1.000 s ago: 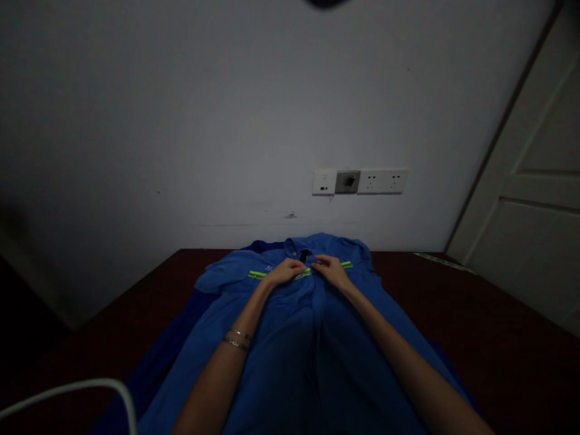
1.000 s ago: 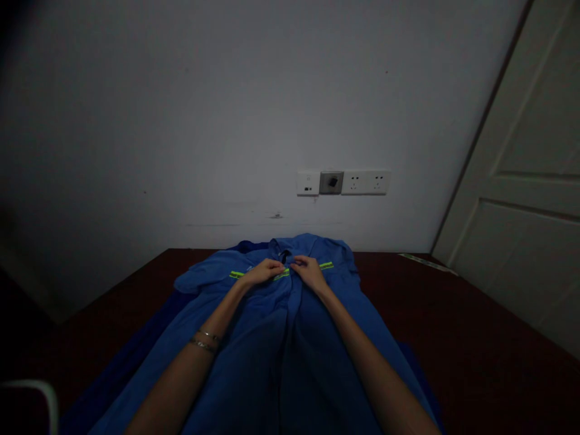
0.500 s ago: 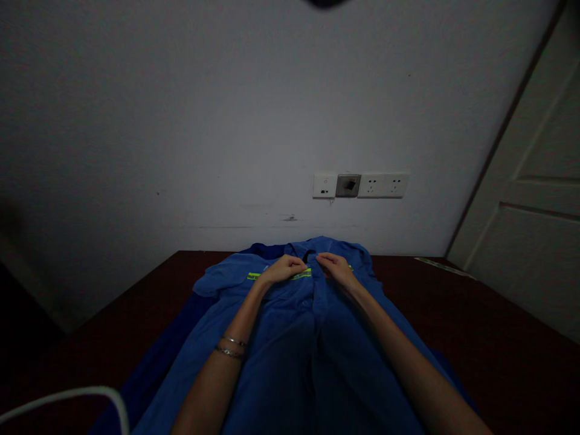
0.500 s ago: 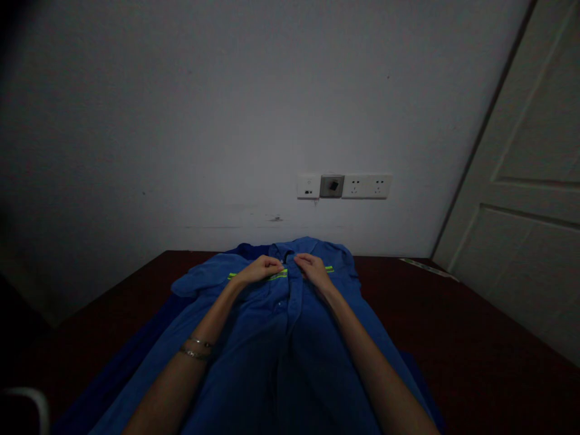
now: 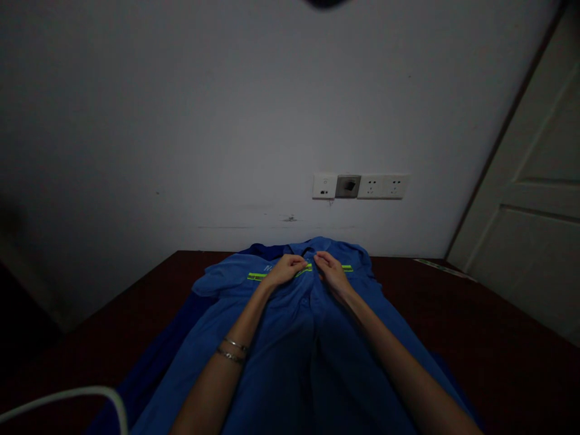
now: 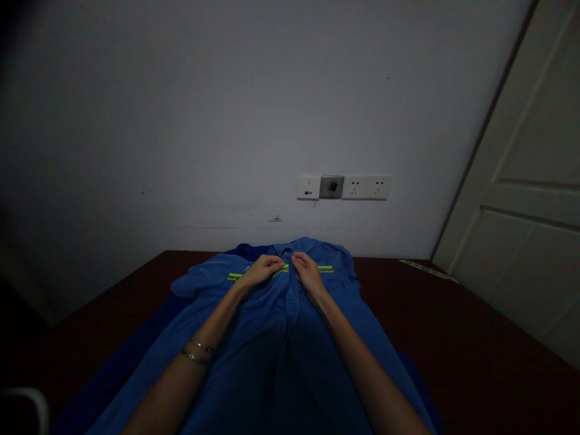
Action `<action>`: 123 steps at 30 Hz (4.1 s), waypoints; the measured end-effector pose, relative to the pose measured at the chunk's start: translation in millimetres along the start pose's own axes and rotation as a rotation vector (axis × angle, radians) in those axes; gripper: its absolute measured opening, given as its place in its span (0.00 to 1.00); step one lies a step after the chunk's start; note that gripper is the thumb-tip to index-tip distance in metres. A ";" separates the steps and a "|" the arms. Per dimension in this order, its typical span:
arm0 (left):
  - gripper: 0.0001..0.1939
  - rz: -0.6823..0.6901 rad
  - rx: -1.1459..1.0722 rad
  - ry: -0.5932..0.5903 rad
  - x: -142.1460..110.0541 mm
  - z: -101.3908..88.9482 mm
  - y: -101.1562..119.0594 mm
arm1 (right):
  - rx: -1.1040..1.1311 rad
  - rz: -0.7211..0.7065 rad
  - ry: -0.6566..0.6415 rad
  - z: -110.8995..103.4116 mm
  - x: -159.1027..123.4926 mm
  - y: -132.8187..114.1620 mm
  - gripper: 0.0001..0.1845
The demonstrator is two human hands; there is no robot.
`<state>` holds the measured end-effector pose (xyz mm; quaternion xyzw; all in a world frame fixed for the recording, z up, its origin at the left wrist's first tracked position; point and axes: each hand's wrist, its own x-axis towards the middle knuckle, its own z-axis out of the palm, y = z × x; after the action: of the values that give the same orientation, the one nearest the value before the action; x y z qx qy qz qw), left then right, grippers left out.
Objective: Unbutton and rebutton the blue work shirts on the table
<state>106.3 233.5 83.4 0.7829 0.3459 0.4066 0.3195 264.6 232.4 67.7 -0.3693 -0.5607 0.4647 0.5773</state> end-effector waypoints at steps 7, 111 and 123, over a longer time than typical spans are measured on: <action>0.15 -0.021 0.019 0.011 0.7 1.9 -2.6 | -0.029 -0.030 -0.013 1.1 -1.9 2.1 0.20; 0.07 -0.400 -0.414 0.170 4.8 8.3 -10.5 | -0.307 -0.218 0.157 3.0 3.7 24.7 0.13; 0.18 -0.028 0.218 0.091 -1.1 2.3 -10.1 | 0.120 0.146 0.151 2.0 0.4 20.2 0.19</action>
<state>105.0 237.7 74.0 0.7889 0.4132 0.3971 0.2220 260.2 238.5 48.8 -0.4082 -0.4584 0.5089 0.6035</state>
